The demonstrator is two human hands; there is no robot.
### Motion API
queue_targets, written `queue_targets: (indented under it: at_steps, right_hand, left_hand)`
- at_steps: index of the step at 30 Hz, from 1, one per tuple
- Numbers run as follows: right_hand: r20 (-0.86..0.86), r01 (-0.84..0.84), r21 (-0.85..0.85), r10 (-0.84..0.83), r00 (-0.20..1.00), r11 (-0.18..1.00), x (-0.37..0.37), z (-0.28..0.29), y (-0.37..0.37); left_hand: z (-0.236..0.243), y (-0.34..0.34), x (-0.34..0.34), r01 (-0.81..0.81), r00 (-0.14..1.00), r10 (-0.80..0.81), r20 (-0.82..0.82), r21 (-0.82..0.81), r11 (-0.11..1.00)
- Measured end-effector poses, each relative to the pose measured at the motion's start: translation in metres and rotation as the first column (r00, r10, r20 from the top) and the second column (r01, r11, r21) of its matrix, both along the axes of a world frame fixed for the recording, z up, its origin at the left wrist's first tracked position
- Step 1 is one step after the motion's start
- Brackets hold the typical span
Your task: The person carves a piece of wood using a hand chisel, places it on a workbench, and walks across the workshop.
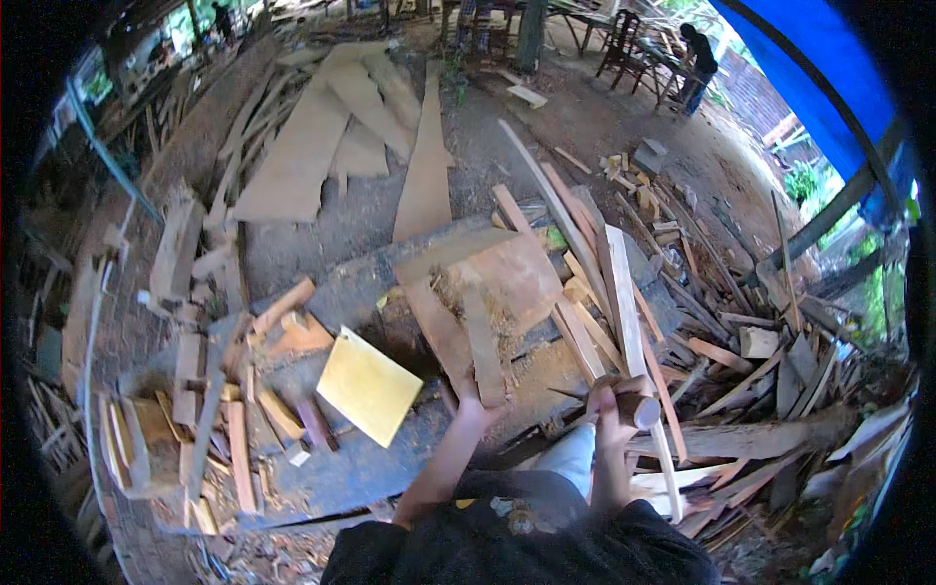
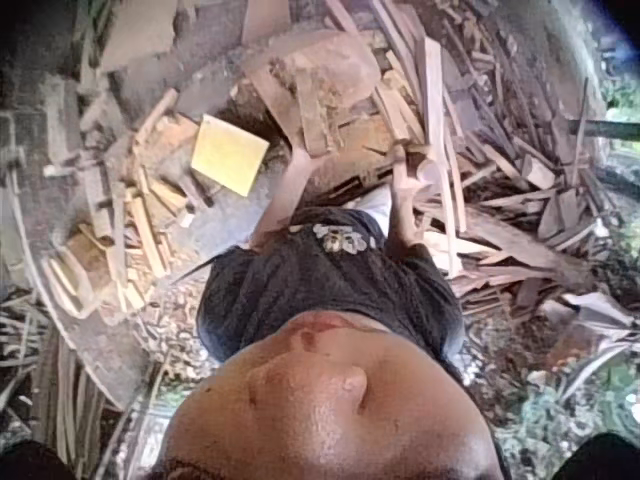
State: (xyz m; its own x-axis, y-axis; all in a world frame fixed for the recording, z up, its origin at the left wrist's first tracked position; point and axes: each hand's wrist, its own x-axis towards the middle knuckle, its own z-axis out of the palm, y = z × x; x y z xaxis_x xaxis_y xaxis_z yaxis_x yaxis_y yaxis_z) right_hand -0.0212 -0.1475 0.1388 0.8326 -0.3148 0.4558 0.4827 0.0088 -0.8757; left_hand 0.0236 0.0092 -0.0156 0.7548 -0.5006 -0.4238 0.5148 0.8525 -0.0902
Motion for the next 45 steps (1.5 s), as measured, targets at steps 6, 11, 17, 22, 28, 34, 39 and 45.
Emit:
queue_targets:
  at_steps: [6,11,17,22,28,34,39,45]
  right_hand:
    - [0.271,0.043,-0.018,-0.037,0.962,0.999,0.001,0.012,0.012]
    - [0.346,-0.008,-0.148,0.059,0.937,0.989,0.031,0.028,0.046]
    - [0.365,-0.329,-0.219,0.390,0.845,0.918,0.046,-0.005,0.061]
    - [0.412,-0.153,-0.406,0.329,0.850,0.901,0.078,-0.036,0.069]
    - [0.357,-0.292,-0.224,0.357,0.864,0.930,0.078,-0.027,0.069]
    - [0.313,-0.209,-0.345,0.322,0.893,0.915,0.112,-0.036,0.079]
    - [0.398,-0.477,-0.187,0.510,0.763,0.859,0.091,-0.030,0.077]
    - [0.249,-0.373,-0.319,0.457,0.854,0.871,0.137,-0.056,0.086]
  left_hand:
    - [0.008,-0.005,-0.006,-0.016,0.995,0.011,-0.100,-0.043,0.999]
    - [-0.007,-0.006,0.003,-0.089,0.989,0.080,0.122,0.069,0.994]
    - [0.034,-0.016,0.007,-0.178,0.984,0.167,0.063,0.397,0.900]
    - [0.051,-0.025,-0.004,-0.285,0.947,0.147,0.285,0.538,0.793]
    - [0.096,-0.017,0.003,-0.048,0.933,0.226,-0.279,0.526,0.849]
    - [0.074,-0.027,0.007,-0.111,0.960,0.235,-0.154,0.561,0.821]
    - [0.068,-0.012,0.004,-0.160,0.977,0.198,-0.078,0.342,0.926]
    - [0.074,-0.011,0.011,-0.043,0.976,0.119,-0.185,0.371,0.927]
